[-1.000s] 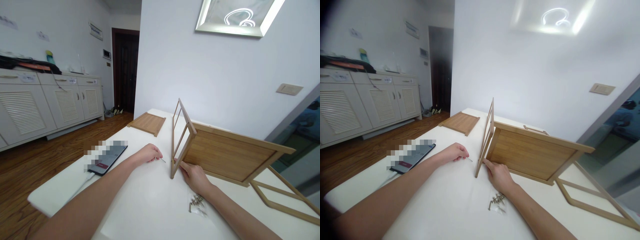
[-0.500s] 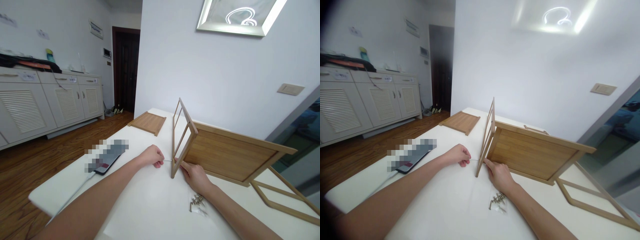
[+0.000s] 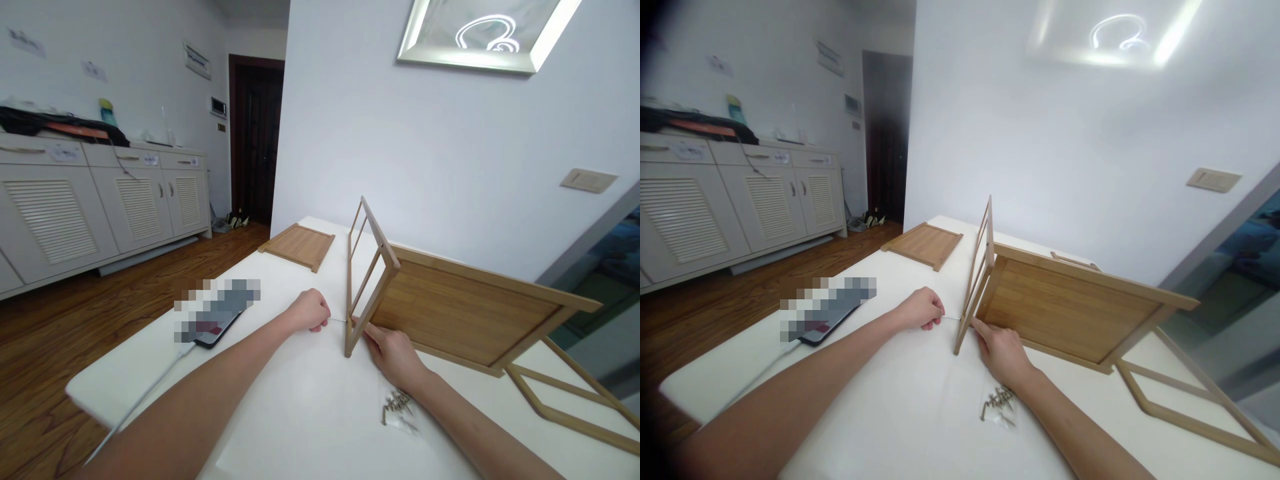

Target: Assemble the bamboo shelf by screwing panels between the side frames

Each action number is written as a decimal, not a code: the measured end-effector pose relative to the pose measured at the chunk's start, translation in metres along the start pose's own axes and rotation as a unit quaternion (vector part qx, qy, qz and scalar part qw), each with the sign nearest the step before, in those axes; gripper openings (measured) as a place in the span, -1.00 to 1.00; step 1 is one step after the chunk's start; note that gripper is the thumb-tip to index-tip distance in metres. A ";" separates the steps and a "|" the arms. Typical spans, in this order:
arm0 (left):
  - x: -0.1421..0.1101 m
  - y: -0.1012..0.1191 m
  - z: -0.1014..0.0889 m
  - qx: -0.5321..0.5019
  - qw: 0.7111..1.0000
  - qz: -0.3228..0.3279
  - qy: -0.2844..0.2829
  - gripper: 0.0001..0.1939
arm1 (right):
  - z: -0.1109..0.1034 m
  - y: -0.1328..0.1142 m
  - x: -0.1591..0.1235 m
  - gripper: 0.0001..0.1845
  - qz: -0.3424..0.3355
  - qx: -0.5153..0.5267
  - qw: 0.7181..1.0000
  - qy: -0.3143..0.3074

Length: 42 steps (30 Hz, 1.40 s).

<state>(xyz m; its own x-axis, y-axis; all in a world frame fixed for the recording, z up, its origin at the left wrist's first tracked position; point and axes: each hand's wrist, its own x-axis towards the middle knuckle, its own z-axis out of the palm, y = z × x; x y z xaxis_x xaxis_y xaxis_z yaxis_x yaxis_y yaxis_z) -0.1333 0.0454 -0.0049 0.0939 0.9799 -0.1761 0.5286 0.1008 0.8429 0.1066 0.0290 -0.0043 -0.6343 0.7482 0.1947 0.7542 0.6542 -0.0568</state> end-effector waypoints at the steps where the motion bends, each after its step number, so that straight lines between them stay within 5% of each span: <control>1: 0.000 0.000 0.000 0.005 1.000 -0.001 0.001 -0.87 | 0.000 0.000 0.000 -0.48 -0.001 0.002 1.000 0.000; 23: 0.006 0.000 0.009 0.042 0.997 0.006 0.070 -0.83 | 0.002 0.001 0.000 -0.46 -0.005 -0.012 1.000 0.011; 30: 0.008 0.001 0.010 0.021 0.998 -0.009 0.054 -0.71 | 0.001 0.000 0.000 -0.47 -0.003 -0.012 1.000 0.010; 42: 0.005 0.002 0.003 -0.015 1.000 -0.016 0.014 -0.82 | 0.000 -0.001 0.000 -0.48 -0.004 -0.008 1.000 0.011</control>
<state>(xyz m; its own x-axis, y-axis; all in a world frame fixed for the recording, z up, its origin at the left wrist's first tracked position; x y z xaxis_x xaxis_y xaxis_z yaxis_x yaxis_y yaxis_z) -0.1293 0.0499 -0.0053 0.0528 0.9804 -0.1899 0.5053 0.1378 0.8519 0.1060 0.0287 -0.0040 -0.6370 0.7400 0.2158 0.7516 0.6585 -0.0393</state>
